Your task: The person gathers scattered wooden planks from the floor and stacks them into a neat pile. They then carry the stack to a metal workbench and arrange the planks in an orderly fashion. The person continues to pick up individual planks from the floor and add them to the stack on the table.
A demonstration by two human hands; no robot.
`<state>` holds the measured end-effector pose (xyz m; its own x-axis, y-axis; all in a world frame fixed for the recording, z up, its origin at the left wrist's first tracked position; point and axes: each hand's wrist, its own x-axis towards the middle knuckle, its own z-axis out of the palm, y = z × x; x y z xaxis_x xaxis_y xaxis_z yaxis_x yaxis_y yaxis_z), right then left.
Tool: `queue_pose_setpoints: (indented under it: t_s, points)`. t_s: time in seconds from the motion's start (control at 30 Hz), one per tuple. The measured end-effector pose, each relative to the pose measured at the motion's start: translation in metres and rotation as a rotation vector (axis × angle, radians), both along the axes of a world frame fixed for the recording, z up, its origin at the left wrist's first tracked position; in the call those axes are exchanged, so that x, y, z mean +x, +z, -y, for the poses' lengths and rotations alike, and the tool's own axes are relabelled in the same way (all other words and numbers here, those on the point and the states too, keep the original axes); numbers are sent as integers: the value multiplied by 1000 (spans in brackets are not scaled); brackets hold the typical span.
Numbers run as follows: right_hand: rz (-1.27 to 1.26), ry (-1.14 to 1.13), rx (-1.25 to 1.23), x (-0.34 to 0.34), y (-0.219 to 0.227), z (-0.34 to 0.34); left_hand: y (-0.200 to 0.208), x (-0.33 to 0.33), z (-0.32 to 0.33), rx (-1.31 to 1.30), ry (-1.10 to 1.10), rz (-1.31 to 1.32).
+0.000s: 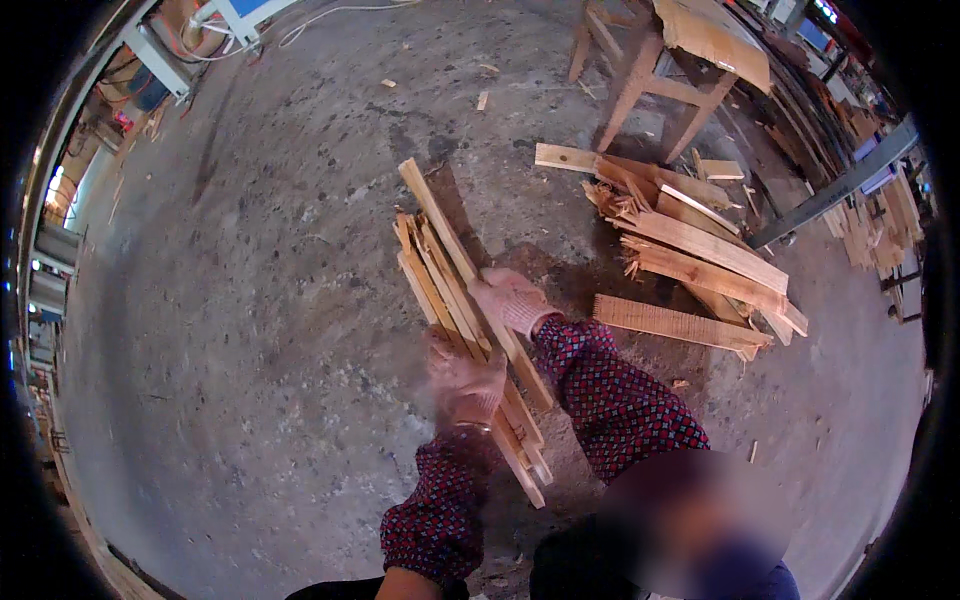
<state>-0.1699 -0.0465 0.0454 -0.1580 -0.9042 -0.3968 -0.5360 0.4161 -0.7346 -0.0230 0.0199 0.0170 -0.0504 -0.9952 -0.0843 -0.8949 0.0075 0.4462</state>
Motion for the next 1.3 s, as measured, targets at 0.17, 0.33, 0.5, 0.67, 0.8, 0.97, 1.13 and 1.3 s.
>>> queue_pose_setpoints:
  t_s: [0.17, 0.33, 0.5, 0.67, 0.8, 0.97, 1.13, 1.3]
  points:
    - [-170, 158, -33, 11, -12, 15, -9, 12, -5, -109, 9, -64]
    - [-350, 254, -37, 13, -21, 4, 36, -4, -4, -166, -211, 123]
    - [-251, 21, -370, 12, -25, -62, 6, -14, 5, -17, -29, 176]
    - [-604, -198, -23, -88, -20, -167, -11, 0, 3, -50, -132, 121]
    - [-884, -468, 72, -162, -12, -209, -9, -5, -1, -116, -92, 292]
    - [-638, -422, 347, -171, 4, -213, -11, -8, -1, -143, -80, 290]
    - [-793, -318, 222, -134, -15, -271, 17, -10, 0, -7, -38, 178]
    - [-792, -1069, 282, -125, -53, -288, 9, -13, -2, -14, -80, 306]
